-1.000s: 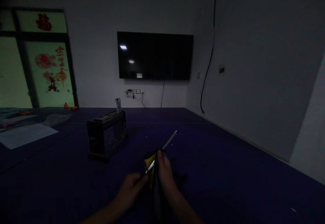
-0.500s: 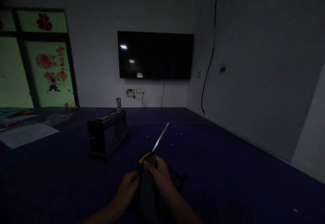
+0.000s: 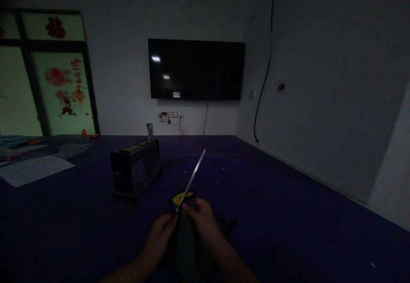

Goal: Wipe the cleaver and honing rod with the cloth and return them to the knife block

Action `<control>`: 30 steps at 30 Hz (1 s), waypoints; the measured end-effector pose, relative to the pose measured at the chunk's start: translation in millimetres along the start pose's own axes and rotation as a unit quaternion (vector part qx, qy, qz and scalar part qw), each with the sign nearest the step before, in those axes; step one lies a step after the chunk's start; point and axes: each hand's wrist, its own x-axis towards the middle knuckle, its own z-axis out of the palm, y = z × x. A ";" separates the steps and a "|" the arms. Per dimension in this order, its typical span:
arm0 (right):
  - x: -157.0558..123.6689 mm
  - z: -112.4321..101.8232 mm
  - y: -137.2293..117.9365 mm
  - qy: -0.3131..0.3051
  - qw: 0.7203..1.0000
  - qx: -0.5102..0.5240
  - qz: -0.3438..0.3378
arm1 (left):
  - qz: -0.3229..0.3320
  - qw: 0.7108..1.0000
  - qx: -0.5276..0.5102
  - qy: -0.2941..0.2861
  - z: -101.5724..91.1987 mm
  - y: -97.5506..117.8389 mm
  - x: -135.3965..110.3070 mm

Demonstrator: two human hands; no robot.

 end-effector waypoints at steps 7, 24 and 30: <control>0.3 -0.4 -0.8 -0.004 1.000 0.007 0.014 | 0.001 1.000 -0.007 -0.004 -0.1 1.3 -1.9; -2.2 0.6 -1.0 0.006 0.998 0.059 0.020 | 0.045 0.995 -0.020 -0.092 -1.6 -3.7 -4.1; 1.6 -6.2 -7.3 0.070 0.981 0.164 0.071 | 0.252 0.960 0.082 -0.091 -6.4 -5.2 -14.4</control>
